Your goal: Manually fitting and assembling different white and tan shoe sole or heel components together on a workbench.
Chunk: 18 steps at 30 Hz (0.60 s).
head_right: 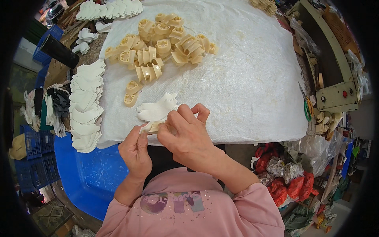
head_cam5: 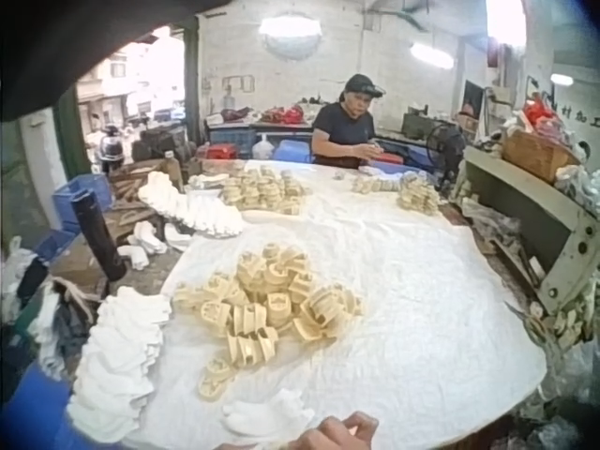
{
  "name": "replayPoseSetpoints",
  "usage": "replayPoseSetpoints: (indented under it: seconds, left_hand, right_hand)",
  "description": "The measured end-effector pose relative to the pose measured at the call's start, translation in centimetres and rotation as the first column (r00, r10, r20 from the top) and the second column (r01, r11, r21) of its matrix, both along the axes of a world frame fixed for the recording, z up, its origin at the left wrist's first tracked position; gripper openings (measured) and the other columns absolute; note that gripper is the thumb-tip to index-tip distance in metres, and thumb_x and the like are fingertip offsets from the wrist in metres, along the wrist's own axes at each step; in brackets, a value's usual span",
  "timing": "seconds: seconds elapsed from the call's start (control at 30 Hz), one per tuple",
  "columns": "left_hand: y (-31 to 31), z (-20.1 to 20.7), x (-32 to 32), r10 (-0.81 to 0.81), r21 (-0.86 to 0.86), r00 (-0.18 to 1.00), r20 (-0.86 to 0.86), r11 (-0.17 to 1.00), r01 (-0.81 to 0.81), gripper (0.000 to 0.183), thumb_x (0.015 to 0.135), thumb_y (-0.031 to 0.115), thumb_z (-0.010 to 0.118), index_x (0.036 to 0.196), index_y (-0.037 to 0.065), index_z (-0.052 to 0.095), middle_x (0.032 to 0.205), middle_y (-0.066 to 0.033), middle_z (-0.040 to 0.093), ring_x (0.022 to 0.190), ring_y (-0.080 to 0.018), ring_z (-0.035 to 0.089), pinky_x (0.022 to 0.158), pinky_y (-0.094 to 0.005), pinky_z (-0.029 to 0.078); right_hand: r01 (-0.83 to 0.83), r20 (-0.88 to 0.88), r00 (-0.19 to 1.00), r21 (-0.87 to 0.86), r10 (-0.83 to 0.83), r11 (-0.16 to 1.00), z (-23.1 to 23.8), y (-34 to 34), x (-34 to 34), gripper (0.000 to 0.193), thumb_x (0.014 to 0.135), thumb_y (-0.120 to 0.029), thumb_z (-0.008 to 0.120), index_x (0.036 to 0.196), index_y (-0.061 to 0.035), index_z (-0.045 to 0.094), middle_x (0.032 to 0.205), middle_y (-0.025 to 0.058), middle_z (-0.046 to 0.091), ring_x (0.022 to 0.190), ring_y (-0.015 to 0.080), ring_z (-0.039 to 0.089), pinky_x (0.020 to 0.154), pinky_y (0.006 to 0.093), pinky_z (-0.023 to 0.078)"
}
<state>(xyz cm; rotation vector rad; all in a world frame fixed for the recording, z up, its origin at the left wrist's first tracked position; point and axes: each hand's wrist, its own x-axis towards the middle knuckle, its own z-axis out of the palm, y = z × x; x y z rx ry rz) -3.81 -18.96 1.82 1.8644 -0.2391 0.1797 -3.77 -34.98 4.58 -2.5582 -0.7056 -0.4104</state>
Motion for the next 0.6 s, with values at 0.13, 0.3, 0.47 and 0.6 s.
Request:
replayPoseSetpoints:
  seconds: [0.13,0.3,0.47,0.6]
  left_hand:
    - [-0.5,-0.7,-0.1,-0.033,0.098,0.985,0.167,0.995,0.017,0.018,0.090,0.005,0.050,0.097,-0.007,0.061,0.074,-0.0120,0.059,0.064,-0.0151,0.054,0.058,-0.0258,0.042]
    - [-0.9,-1.2,-0.1,-0.065,0.267,0.952,0.300,0.963,-0.018,0.022,0.087,-0.003,0.050,0.107,-0.005,0.059,0.081,-0.0145,0.058,0.070,-0.0177,0.056,0.062,-0.0275,0.044]
    - [-0.1,-1.3,0.2,-0.119,-0.107,0.992,0.030,0.987,0.121,0.022,0.086,0.002,0.057,0.107,-0.003,0.061,0.083,-0.0101,0.057,0.073,-0.0156,0.053,0.066,-0.0256,0.044]
    - [0.1,-3.1,1.7,-0.184,-0.200,0.956,0.229,0.952,0.231,0.016,0.082,0.009,0.066,0.096,0.002,0.065,0.075,-0.0069,0.055,0.066,-0.0154,0.050,0.058,-0.0248,0.042]
  right_hand:
    - [-0.004,-0.004,1.000,-0.021,0.004,1.000,-0.3,0.0,-0.3,0.030,0.056,-0.002,0.062,0.084,-0.0091,0.054,0.080,0.0070,0.043,0.080,0.0236,0.044,0.070,0.0421,0.024]
    - [0.031,0.014,0.999,0.040,-0.031,0.999,-1.7,-0.3,0.0,0.031,0.057,-0.001,0.061,0.086,-0.0086,0.055,0.080,0.0066,0.044,0.080,0.0235,0.044,0.071,0.0421,0.024]
    - [-0.009,0.010,1.000,0.290,0.006,0.957,-2.7,-1.1,0.3,0.041,0.055,0.008,0.057,0.092,-0.0093,0.058,0.081,0.0040,0.046,0.080,0.0227,0.045,0.074,0.0408,0.024]
    - [-0.050,-0.079,0.993,0.362,0.085,0.931,-2.5,-1.2,0.0,0.043,0.055,0.010,0.056,0.093,-0.0099,0.058,0.081,0.0043,0.046,0.080,0.0229,0.046,0.075,0.0395,0.024]
